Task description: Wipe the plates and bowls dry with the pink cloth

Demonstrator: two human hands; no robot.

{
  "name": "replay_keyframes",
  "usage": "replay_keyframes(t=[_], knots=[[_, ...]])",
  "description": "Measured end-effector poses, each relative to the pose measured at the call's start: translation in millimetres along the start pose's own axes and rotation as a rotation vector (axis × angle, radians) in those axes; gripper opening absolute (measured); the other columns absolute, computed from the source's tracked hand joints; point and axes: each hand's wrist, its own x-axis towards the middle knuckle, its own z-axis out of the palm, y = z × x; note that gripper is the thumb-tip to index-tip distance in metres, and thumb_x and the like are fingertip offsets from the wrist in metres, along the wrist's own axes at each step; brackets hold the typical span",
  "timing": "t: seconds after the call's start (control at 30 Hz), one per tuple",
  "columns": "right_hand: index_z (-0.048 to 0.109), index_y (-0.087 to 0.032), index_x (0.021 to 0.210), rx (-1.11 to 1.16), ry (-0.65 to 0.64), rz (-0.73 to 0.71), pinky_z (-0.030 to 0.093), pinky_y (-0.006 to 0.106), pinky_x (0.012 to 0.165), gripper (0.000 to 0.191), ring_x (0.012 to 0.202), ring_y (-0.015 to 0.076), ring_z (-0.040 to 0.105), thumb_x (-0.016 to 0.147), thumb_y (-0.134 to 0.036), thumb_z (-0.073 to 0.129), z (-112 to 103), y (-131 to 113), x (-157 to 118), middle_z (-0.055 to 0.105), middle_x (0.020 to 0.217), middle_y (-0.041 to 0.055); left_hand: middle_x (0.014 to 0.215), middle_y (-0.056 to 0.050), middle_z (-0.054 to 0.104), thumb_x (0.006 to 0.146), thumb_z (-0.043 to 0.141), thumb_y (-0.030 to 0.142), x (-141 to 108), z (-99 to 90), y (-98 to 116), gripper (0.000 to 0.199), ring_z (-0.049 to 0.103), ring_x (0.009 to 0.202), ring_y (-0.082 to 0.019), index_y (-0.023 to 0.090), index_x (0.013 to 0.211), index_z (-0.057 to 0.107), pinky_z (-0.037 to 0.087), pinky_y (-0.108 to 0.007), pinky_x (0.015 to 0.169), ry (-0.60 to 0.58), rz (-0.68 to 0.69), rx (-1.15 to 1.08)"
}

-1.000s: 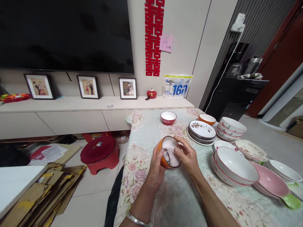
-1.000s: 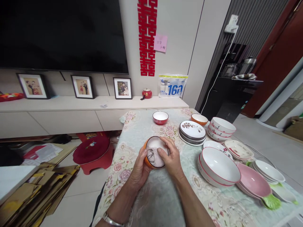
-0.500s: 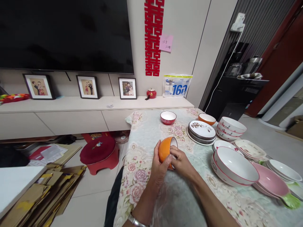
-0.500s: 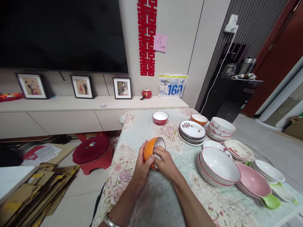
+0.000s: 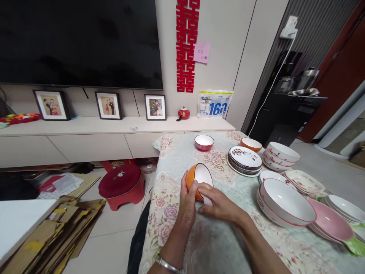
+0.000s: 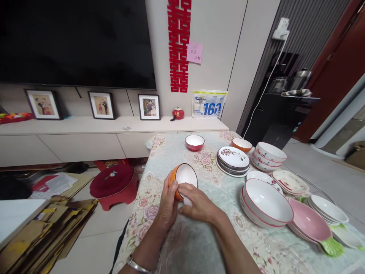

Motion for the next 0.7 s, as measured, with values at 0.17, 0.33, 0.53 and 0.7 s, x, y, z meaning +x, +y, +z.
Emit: replay_keyframes(t=[0.17, 0.33, 0.53, 0.7], knots=[[0.067, -0.023, 0.099, -0.275, 0.073, 0.013, 0.046, 0.033, 0.089, 0.019, 0.099, 0.0223, 0.060, 0.083, -0.014, 0.062, 9.9, 11.1, 1.4, 0.068, 0.103, 0.0055, 0.149, -0.010, 0.050, 0.081, 0.073, 0.046, 2.1, 2.2, -0.9, 0.078, 0.048, 0.135, -0.031, 0.028, 0.148, 0.037, 0.040, -0.041, 0.111, 0.022, -0.022, 0.017], [0.065, -0.020, 0.081, -0.026, 0.281, 0.113, 0.044, 0.026, 0.072, 0.008, 0.077, 0.0168, 0.058, 0.087, -0.023, 0.061, 18.2, 9.4, 5.5, 0.064, 0.083, 0.0003, 0.151, -0.012, 0.046, 0.074, 0.081, 0.038, 0.2, 4.4, -1.3, 0.098, 0.048, 0.135, -0.029, 0.028, 0.154, 0.024, 0.040, -0.035, 0.110, -0.081, -0.024, 0.054], [0.067, -0.020, 0.106, 0.374, 0.407, 0.203, 0.049, 0.030, 0.082, 0.026, 0.090, 0.0217, 0.062, 0.080, -0.026, 0.067, 21.6, -3.1, 9.3, 0.068, 0.094, -0.0004, 0.148, -0.011, 0.048, 0.071, 0.083, 0.034, -0.2, 5.1, -3.5, 0.091, 0.051, 0.132, -0.029, 0.026, 0.147, 0.035, 0.045, -0.034, 0.104, -0.099, 0.019, 0.030], [0.064, -0.022, 0.114, 0.055, 0.212, -0.003, 0.045, 0.034, 0.098, 0.035, 0.111, 0.0242, 0.058, 0.080, -0.015, 0.062, 19.4, 1.9, 7.5, 0.064, 0.117, 0.0066, 0.132, -0.008, 0.061, 0.084, 0.072, 0.039, -2.1, 7.1, -1.2, 0.062, 0.059, 0.122, -0.023, 0.026, 0.139, 0.046, 0.044, -0.034, 0.106, -0.078, -0.005, -0.081]])
